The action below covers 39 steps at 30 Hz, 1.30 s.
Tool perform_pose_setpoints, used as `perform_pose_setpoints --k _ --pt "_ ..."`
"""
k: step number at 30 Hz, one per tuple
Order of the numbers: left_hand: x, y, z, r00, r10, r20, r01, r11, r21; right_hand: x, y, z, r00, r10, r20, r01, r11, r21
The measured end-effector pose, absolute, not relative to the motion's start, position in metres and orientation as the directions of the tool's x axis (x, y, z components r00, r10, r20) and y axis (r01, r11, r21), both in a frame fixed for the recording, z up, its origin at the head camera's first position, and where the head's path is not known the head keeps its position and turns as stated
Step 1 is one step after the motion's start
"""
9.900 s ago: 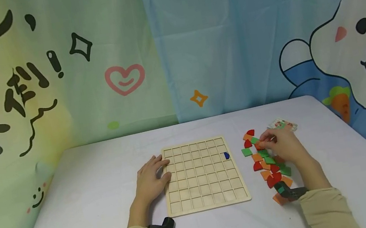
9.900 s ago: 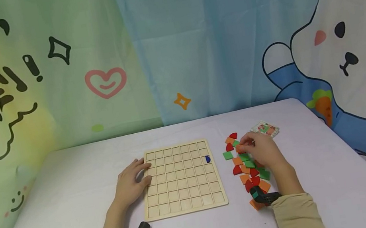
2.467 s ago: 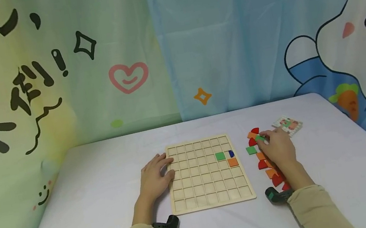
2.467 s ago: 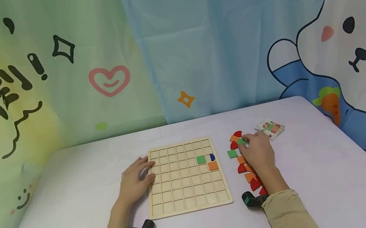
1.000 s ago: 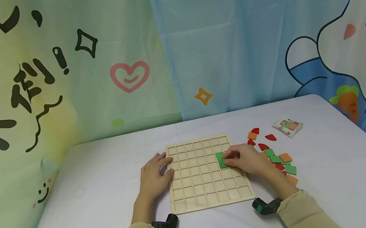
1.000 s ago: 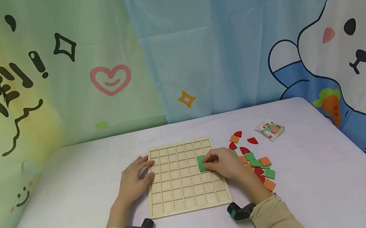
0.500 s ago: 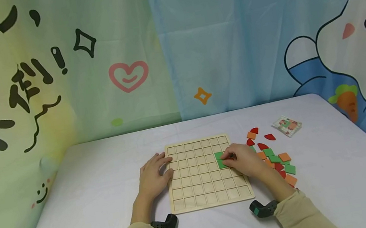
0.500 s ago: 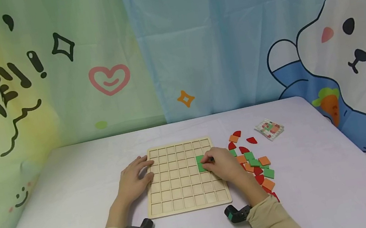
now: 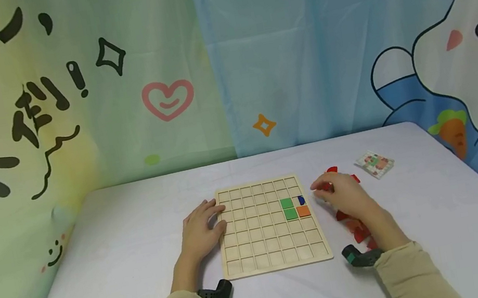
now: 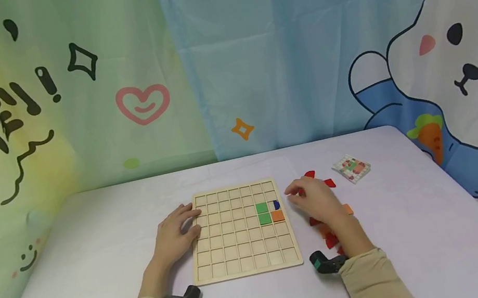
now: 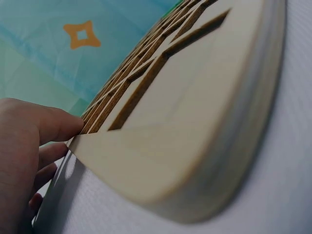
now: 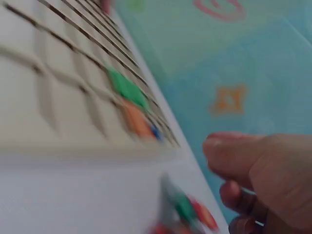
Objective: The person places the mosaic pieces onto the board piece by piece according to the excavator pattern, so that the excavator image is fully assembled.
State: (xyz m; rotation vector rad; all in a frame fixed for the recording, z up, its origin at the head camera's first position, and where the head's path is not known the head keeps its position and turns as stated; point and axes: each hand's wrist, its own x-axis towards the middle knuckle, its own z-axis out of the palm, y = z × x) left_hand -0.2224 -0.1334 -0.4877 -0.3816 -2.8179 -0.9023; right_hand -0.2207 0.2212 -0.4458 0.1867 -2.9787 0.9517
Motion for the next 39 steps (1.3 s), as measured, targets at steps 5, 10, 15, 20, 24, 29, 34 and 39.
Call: perform_pose_setpoints --k 5,10,15,20,24,29,34,39 --pt "-0.222 -0.132 -0.488 -0.955 0.193 0.225 0.288 0.783 0.552 -0.217 0.277 -0.439 -0.994 -0.004 -0.110 0.052 0.863 -0.503" --pt "-0.222 -0.133 -0.486 -0.960 0.188 0.207 0.273 0.785 0.556 -0.216 0.296 -0.438 -0.970 -0.024 -0.243 0.101 0.868 -0.487" --pt "-0.221 -0.134 -0.486 -0.961 0.187 0.203 0.270 0.781 0.563 -0.218 0.290 -0.442 -0.968 -0.040 -0.250 0.087 0.875 -0.477" --pt "-0.221 -0.134 -0.487 -0.961 0.186 0.204 0.271 0.775 0.571 -0.218 0.287 -0.445 -0.969 -0.014 -0.247 0.106 0.881 -0.462" --pt "-0.221 -0.133 -0.485 -0.958 0.191 0.213 0.280 0.772 0.570 -0.217 0.288 -0.446 -0.966 -0.004 -0.259 0.120 0.881 -0.458" --pt "-0.221 -0.132 -0.484 -0.959 0.189 0.211 0.278 0.768 0.577 -0.218 0.290 -0.444 -0.965 -0.007 -0.263 0.120 0.878 -0.464" --pt "-0.220 -0.132 -0.484 -0.960 0.186 0.209 0.275 0.769 0.577 -0.217 0.291 -0.443 -0.965 -0.014 -0.261 0.118 0.869 -0.481" --pt "-0.220 -0.132 -0.484 -0.959 0.183 0.217 0.277 0.767 0.578 -0.216 0.290 -0.443 -0.964 -0.015 -0.265 0.118 0.871 -0.478"
